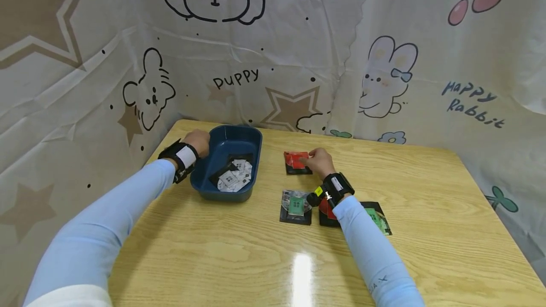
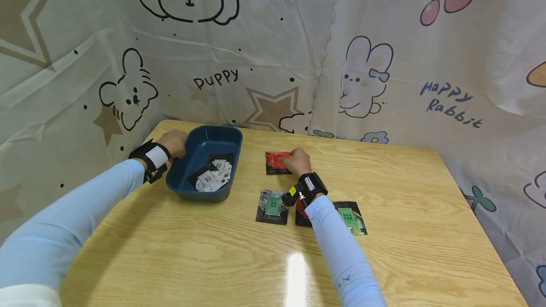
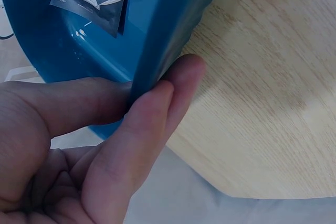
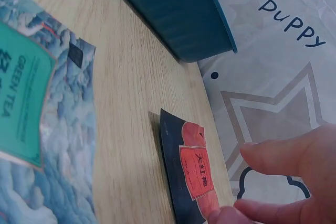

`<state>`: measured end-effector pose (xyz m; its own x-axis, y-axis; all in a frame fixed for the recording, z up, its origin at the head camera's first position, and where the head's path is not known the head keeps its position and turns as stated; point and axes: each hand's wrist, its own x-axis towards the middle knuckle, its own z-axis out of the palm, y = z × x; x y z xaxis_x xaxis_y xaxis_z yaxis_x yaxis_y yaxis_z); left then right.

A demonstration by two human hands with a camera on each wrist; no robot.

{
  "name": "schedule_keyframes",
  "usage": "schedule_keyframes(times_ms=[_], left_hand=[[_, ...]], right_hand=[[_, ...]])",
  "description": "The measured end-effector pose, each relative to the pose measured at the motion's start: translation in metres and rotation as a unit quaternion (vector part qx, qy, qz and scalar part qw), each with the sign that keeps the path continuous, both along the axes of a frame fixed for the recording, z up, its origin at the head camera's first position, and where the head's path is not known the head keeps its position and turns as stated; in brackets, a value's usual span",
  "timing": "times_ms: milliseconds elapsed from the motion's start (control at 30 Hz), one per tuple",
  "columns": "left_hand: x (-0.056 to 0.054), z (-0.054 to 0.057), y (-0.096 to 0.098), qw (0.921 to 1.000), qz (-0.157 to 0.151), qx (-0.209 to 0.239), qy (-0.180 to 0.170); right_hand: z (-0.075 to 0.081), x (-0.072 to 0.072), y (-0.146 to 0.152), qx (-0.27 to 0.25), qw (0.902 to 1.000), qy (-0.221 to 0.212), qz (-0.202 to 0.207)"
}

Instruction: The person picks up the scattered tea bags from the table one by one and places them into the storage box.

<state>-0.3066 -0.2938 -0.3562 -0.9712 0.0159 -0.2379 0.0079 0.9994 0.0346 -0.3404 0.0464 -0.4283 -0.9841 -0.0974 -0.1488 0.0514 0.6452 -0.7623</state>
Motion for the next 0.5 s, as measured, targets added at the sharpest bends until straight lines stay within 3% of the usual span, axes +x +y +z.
schedule_keyframes(times_ms=[233,500], left_hand=[[-0.0026,-0.0064,-0.0029,0.9996,0.016,0.013,-0.019],[-0.0064,-0.0075,-0.0046,0.9996,0.021,0.007,-0.019]], right_hand=[[-0.0009,-0.0008,-0.0016,0.028,0.9991,-0.031,0.007],[-0.0053,-0.0053,-0.0080,0.077,0.9965,-0.012,0.031]])
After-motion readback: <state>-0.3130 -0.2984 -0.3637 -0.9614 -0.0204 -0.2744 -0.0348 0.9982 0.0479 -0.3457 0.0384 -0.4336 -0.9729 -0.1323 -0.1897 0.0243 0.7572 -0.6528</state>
